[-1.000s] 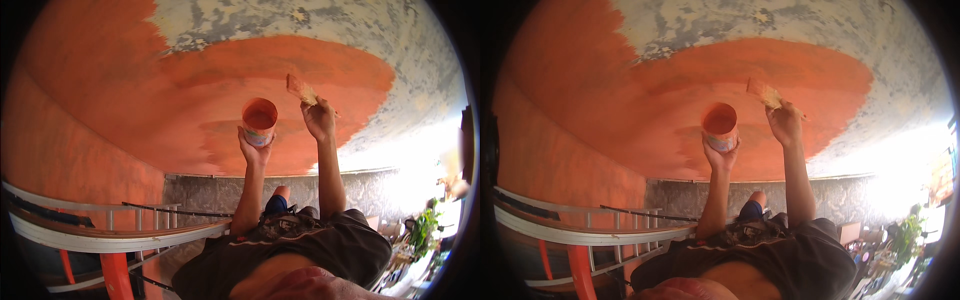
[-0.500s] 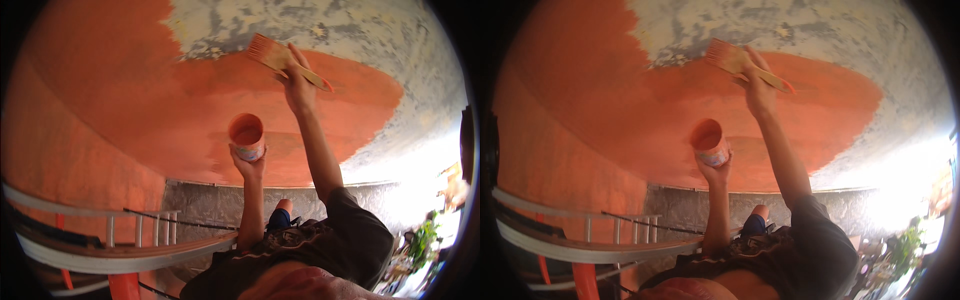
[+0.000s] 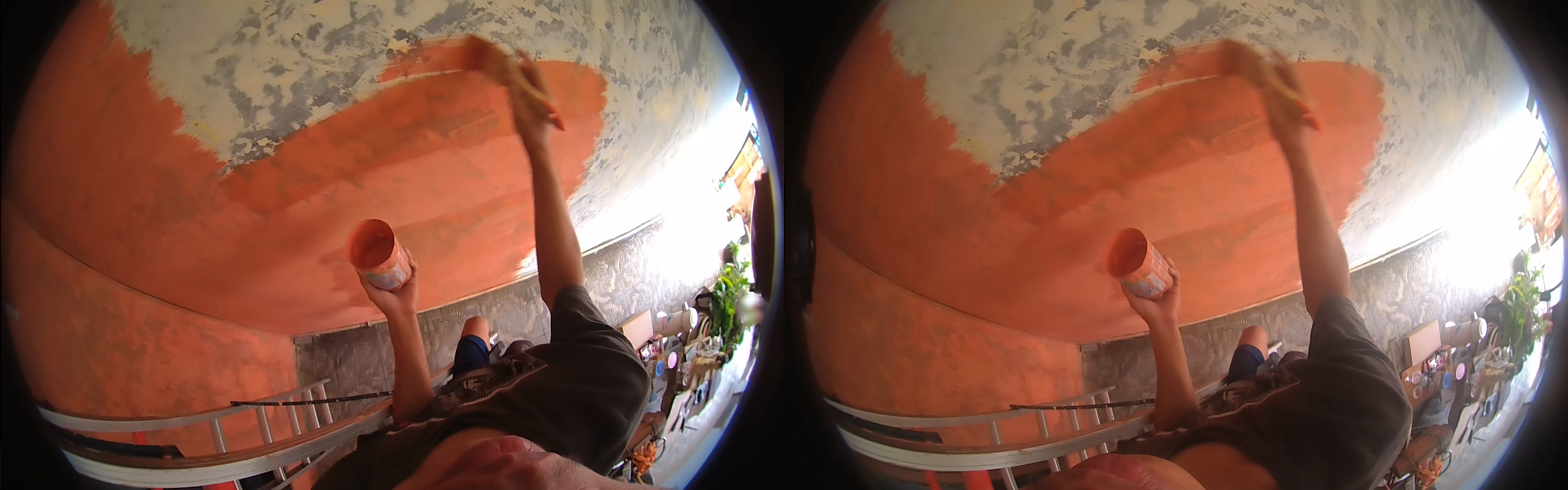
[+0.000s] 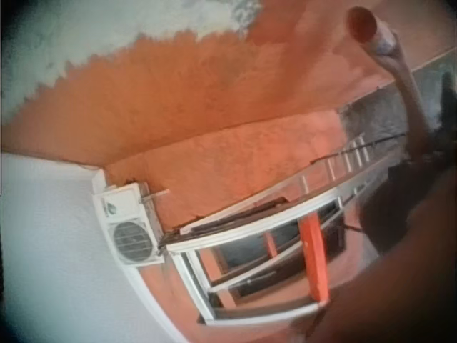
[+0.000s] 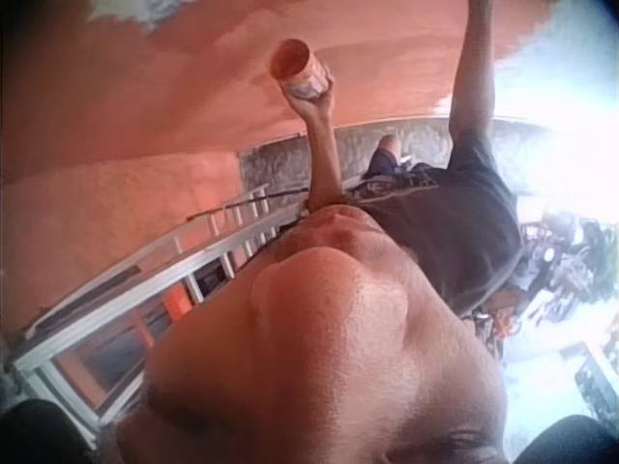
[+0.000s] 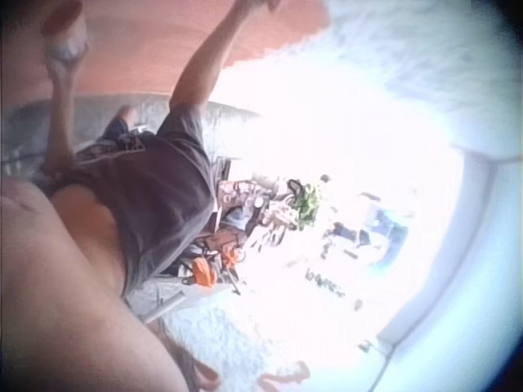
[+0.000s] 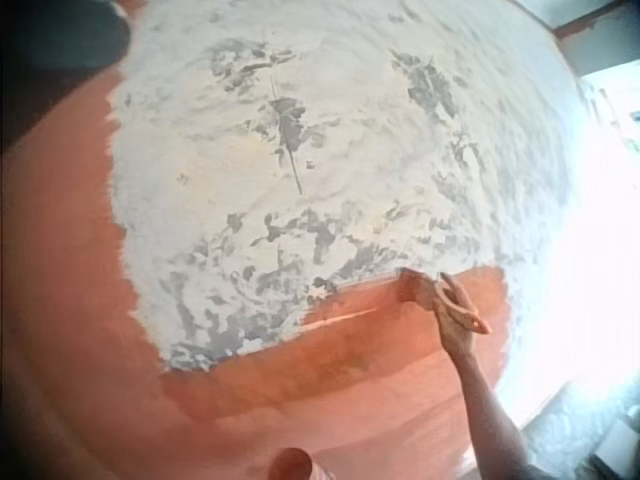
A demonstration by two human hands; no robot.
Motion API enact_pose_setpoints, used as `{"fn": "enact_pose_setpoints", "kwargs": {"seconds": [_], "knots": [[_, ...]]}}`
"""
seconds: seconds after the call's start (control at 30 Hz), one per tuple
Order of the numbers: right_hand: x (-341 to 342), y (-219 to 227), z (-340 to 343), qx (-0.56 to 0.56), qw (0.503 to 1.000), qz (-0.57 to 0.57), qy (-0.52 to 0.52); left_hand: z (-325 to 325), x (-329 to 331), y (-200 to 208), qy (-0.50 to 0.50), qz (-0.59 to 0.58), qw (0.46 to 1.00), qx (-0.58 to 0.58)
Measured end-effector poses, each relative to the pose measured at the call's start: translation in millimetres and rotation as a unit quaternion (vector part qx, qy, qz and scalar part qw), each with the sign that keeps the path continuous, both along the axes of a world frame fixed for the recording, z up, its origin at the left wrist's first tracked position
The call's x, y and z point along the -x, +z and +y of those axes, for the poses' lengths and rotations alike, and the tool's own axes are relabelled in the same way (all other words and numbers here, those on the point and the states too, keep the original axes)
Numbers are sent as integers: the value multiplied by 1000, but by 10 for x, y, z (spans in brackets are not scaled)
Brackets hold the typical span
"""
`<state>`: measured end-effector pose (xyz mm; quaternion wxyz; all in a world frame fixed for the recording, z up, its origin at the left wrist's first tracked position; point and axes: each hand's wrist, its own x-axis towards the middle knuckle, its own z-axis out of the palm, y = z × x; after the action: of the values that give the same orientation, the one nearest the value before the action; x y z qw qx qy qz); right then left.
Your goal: The person stands on a ladder and paints a ceiling with orange paint using a brush. They repeatedly dip the brush into a small container held in the other hand and apply paint to the surface above.
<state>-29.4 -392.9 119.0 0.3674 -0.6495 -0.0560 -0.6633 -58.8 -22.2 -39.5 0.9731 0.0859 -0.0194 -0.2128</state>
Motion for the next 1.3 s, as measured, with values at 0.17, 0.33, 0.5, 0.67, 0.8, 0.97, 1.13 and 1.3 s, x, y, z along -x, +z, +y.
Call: {"fn": "enact_pose_setpoints", "kwargs": {"seconds": [0.17,0.33,0.5,0.67,0.8,0.97,1.13,1.3], "knots": [[678,165,-503,-198,966,-12,-164,6,62,56,22,5,999,-27],[-7,32,-162,-1,930,17,-368,-4,42,132,25,18,999,-18],[-343,342,1519,164,958,236,7,189,-61,164,40,-38,998,-19],[-279,562,1353,263,959,11,110,296,-196,245,61,-40,997,-10],[-52,52,-276,65,985,159,-29,296,-169,220,62,-8,998,11],[1130,-289,-2519,-85,958,76,-262,130,-118,68,5,23,999,27],[888,-297,-2048,-75,947,45,-310,0,-104,16,-22,31,999,35],[300,3,-177,122,988,98,-17,-63,-164,100,-11,23,1000,15]]}}
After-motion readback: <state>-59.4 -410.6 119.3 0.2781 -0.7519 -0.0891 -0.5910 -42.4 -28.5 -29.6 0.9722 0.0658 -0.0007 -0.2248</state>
